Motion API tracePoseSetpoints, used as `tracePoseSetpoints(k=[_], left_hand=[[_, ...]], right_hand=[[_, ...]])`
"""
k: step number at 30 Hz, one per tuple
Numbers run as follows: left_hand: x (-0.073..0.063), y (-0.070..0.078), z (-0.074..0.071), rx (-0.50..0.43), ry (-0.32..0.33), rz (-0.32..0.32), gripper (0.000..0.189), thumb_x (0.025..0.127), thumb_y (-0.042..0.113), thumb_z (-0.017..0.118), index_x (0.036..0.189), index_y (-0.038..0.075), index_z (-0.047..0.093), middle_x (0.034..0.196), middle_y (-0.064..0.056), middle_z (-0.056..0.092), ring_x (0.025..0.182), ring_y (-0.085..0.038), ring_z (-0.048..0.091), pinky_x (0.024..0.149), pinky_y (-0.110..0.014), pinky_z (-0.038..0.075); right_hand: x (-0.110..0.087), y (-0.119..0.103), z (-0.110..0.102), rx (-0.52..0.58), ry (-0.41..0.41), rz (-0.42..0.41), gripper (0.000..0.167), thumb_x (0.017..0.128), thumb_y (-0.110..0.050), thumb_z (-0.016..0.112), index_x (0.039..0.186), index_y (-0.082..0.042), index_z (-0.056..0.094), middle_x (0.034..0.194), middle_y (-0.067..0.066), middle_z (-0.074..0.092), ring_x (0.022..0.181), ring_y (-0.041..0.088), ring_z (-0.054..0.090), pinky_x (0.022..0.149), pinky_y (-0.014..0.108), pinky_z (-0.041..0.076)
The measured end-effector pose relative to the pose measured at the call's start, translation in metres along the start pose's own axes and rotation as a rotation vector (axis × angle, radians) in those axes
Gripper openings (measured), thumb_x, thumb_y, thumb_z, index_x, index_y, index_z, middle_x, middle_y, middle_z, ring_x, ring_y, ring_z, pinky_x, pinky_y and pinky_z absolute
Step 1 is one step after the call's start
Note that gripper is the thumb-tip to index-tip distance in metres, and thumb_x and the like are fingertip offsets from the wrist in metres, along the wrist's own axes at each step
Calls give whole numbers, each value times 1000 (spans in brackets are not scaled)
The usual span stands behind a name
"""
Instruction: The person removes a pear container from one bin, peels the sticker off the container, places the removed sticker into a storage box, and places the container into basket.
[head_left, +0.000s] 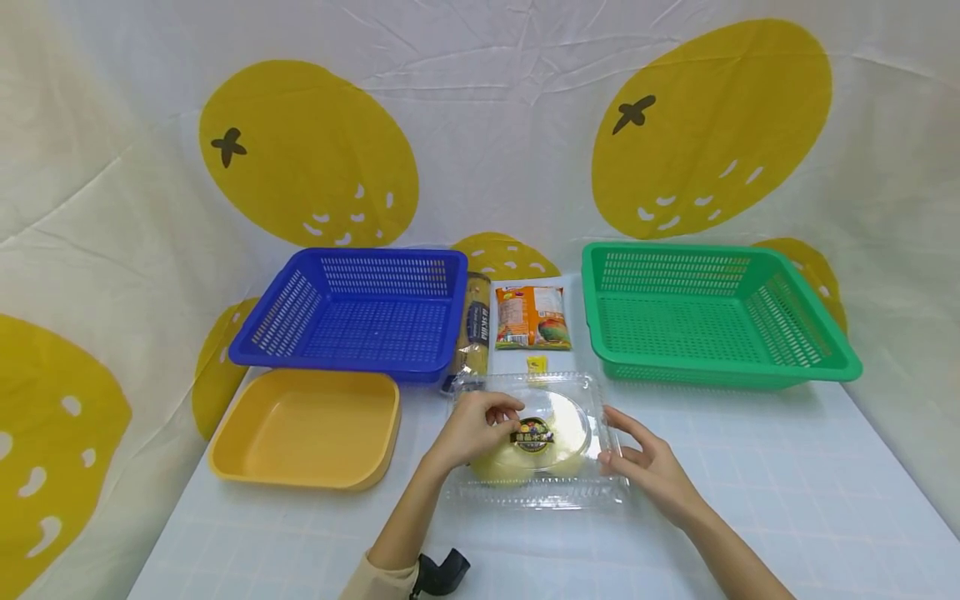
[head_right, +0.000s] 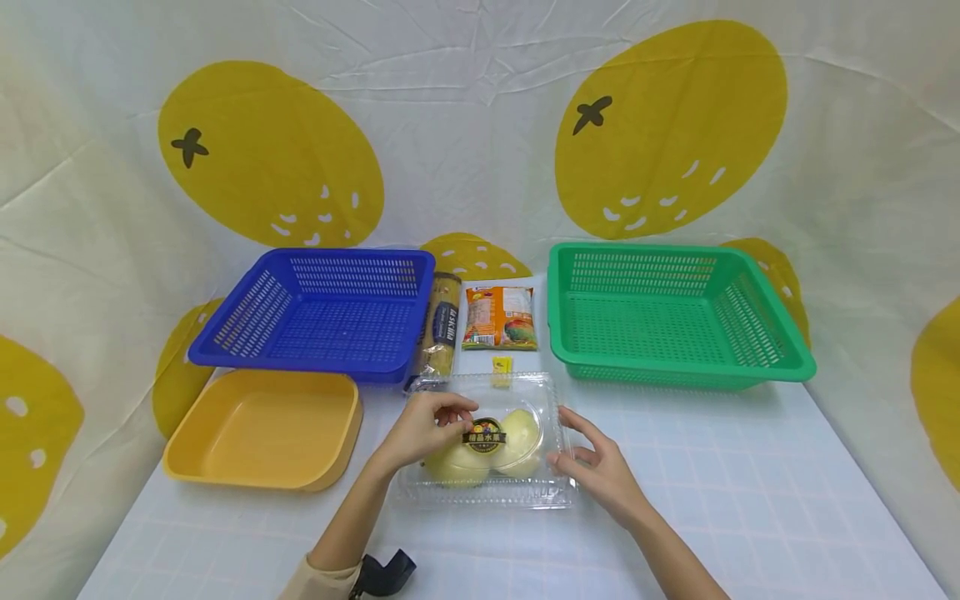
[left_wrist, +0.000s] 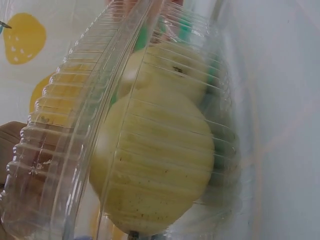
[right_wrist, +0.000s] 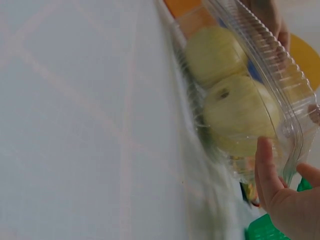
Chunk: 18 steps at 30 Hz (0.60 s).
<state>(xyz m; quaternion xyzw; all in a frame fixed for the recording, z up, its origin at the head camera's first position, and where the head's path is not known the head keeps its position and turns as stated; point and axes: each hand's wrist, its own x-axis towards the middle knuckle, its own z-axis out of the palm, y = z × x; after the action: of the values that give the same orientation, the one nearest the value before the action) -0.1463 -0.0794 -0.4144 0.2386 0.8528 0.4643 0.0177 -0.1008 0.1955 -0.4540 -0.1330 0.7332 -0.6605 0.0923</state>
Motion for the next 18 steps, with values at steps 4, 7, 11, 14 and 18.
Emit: tracePoseSetpoints(k=[4,7,11,14,18], left_hand=[[1,0,0,9,6,-19,15,79,1,70,94,-3,72,77,-4,68,62,-4,52,55,-19,43],[2,-1,-1,3,6,-35,14,79,2,70,92,-2,73,77,-4,68,62,-4,52,56,-19,44],[2,-1,-2,-13,3,-45,12,79,1,71,90,-2,73,75,-4,68,61,-4,52,55,-18,45],[3,-2,-1,-13,-3,-36,11,77,1,72,88,-1,73,73,-4,67,59,-3,50,54,-18,44],[3,-3,0,1,-3,-23,10,75,2,74,85,1,74,70,-3,66,58,-4,48,53,-18,42]], right_hand=[[0,0,0,-3,4,11,64,89,-2,60,145,0,29,141,26,30,88,22,67,73,29,54],[0,-1,0,-7,5,14,64,89,-2,60,145,0,29,141,26,30,87,22,66,74,28,54],[0,-1,0,-11,5,10,63,89,-2,60,145,0,29,140,26,31,85,22,66,73,28,53],[0,-1,0,-12,6,9,63,89,-2,60,145,0,29,140,26,31,84,22,66,73,28,53],[1,-1,0,-11,5,8,63,89,-2,60,145,-1,30,140,26,31,83,23,66,73,28,53]])
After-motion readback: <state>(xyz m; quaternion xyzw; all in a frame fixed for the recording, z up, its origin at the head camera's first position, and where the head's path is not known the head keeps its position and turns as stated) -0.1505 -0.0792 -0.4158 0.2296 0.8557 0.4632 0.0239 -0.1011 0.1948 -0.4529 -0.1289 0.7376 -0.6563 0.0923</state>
